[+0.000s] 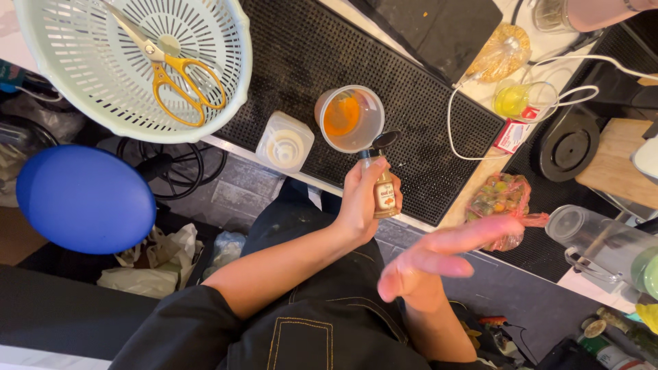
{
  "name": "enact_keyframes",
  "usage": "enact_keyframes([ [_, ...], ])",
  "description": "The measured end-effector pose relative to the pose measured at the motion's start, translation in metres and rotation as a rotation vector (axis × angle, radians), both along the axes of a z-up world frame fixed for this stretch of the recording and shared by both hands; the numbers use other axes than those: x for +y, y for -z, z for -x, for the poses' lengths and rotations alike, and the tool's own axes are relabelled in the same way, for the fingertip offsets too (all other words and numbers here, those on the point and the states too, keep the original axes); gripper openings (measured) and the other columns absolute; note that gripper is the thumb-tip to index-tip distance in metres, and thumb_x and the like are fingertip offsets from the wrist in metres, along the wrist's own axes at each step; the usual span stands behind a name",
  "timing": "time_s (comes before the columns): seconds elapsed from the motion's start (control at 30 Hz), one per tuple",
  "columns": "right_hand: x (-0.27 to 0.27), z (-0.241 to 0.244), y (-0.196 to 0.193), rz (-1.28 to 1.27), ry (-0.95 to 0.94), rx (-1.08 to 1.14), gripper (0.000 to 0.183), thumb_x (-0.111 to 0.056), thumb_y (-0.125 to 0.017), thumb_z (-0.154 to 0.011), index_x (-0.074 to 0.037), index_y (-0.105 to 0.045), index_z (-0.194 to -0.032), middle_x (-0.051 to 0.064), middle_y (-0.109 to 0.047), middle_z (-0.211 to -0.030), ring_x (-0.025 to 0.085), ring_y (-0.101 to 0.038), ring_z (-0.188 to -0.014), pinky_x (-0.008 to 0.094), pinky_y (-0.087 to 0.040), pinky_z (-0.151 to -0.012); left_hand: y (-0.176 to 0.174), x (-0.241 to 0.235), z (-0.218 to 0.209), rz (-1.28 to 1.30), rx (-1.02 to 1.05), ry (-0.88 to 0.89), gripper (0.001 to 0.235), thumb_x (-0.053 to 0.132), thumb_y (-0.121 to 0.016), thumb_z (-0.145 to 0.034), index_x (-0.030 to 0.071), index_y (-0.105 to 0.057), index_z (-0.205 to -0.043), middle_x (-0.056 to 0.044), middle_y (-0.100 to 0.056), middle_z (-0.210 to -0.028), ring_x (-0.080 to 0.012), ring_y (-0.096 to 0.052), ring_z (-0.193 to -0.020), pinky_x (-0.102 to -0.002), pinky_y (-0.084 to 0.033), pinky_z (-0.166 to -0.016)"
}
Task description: The person prepares a beverage by adding ingredients from squeeze bottles into a plastic cup containing orange slices. They then use a hand pump to add liquid, wash their hands, and use an immersion blender to mix the contents of the cup.
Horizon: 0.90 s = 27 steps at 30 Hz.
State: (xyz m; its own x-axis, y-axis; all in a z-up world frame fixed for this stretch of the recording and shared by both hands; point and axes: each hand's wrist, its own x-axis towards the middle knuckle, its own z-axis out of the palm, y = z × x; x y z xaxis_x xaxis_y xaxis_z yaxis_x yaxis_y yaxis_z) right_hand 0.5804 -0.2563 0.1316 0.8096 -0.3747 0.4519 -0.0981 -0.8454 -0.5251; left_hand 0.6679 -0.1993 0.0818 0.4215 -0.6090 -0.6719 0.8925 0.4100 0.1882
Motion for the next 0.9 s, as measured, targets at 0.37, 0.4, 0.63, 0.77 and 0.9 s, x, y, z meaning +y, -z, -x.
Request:
enact_keyframes([
  [0.37,0.005,-0.006,0.002,-0.205,0.186,0.062,0.098,-0.075,-0.026,-0.1,-0.009,-0.004,-0.169,0.018,-0.002,-0.177,0.036,0.002,-0.162,0.054,0.004,-0.133,0.012,-0.001,-0.002,-0.01,-0.124,0.031,0.023,0.026,-0.061,-0.101,0.007,-0.049,-0.1,-0.009,-0.06,-0.071,-0.0174,-0.061,-0.053,-0.031,-0.05,-0.047],
  [0.4,0.006,-0.004,0.001,-0.292,0.163,0.049,0.097,-0.073,-0.03,-0.102,-0.005,-0.008,-0.168,0.019,-0.007,-0.177,0.036,-0.005,-0.163,0.052,-0.001,-0.134,0.014,0.0,-0.002,0.002,-0.148,0.028,0.023,0.026,-0.061,-0.101,0.006,-0.049,-0.101,-0.009,-0.061,-0.071,-0.0175,-0.061,-0.054,-0.031,-0.051,-0.048],
  [0.63,0.014,0.005,0.006,-0.719,-0.121,-0.003,0.093,-0.065,-0.049,-0.106,0.001,-0.021,-0.164,0.019,-0.017,-0.172,0.036,-0.03,-0.161,0.051,-0.027,-0.133,0.021,0.031,0.009,-0.104,-0.831,0.177,0.033,0.022,-0.07,-0.096,0.006,-0.056,-0.121,-0.009,-0.063,-0.081,-0.0205,-0.06,-0.067,-0.034,-0.047,-0.057],
  [0.77,0.015,0.028,0.019,-0.471,-0.347,0.098,0.074,-0.053,-0.05,-0.105,0.004,-0.044,-0.152,0.02,-0.045,-0.159,0.036,-0.043,-0.151,0.047,-0.034,-0.127,0.029,0.072,0.032,-0.487,-1.493,0.123,0.045,0.031,-0.079,-0.084,0.007,-0.061,-0.117,-0.012,-0.071,-0.095,-0.0325,-0.072,-0.086,-0.041,-0.057,-0.073],
  [0.9,0.021,0.048,0.03,-0.145,-0.718,0.162,0.047,-0.026,-0.058,-0.1,0.005,-0.058,-0.136,0.019,-0.055,-0.148,0.041,-0.053,-0.143,0.049,-0.043,-0.122,0.043,0.113,0.09,-0.883,-1.658,-0.089,0.055,0.037,-0.081,-0.074,0.007,-0.061,-0.115,-0.011,-0.071,-0.101,-0.0321,-0.071,-0.088,-0.043,-0.056,-0.074],
])
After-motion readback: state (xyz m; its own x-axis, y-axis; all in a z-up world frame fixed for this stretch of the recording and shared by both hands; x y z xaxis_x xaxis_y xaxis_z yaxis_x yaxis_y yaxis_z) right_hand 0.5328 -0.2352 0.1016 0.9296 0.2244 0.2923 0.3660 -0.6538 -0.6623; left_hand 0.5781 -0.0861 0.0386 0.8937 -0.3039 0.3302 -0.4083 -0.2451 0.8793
